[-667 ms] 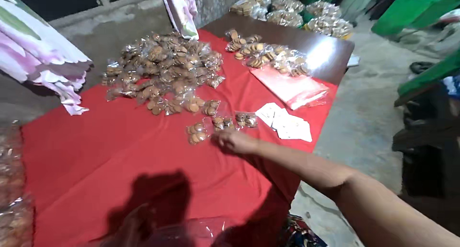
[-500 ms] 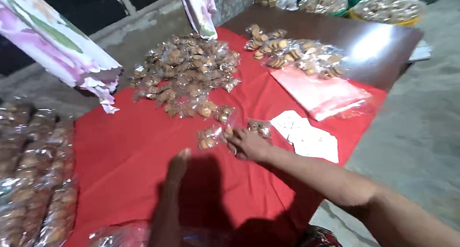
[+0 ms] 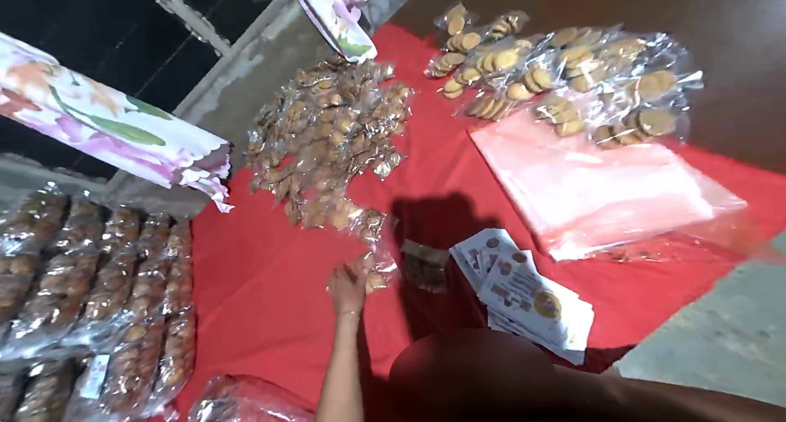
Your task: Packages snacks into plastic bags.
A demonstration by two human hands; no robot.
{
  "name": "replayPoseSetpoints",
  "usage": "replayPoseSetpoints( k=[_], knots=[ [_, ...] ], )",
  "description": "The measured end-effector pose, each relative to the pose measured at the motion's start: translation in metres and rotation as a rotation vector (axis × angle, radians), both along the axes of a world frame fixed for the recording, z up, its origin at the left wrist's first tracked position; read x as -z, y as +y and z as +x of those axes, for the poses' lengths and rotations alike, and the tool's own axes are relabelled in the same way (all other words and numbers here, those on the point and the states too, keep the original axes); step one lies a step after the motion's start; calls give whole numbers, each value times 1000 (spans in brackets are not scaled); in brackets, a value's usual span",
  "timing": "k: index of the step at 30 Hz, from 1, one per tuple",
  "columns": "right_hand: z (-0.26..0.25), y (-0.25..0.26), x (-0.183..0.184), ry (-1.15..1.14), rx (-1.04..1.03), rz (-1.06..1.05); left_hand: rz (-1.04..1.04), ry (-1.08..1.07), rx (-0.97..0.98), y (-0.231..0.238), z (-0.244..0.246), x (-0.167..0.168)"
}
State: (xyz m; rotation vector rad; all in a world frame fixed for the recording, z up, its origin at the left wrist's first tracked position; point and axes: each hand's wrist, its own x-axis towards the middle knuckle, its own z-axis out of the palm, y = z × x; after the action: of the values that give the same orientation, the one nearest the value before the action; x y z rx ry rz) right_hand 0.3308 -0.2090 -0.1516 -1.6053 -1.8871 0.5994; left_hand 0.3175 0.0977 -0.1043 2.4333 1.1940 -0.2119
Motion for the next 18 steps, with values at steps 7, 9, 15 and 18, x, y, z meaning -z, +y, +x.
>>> replayPoseSetpoints(
  k=[7, 9, 15, 18],
  knots=[
    [3, -2, 27, -39, -126, 226, -363, -326, 40, -9, 0, -26],
    [2, -1, 23, -95, -91, 234, -305, -362, 164, 8, 29, -58],
    [5, 4, 11, 191, 62, 216, -155, 233, 437, 32, 139, -60],
    [38, 5, -29, 858, 364, -42, -201, 293, 378, 17, 155, -40]
  ],
)
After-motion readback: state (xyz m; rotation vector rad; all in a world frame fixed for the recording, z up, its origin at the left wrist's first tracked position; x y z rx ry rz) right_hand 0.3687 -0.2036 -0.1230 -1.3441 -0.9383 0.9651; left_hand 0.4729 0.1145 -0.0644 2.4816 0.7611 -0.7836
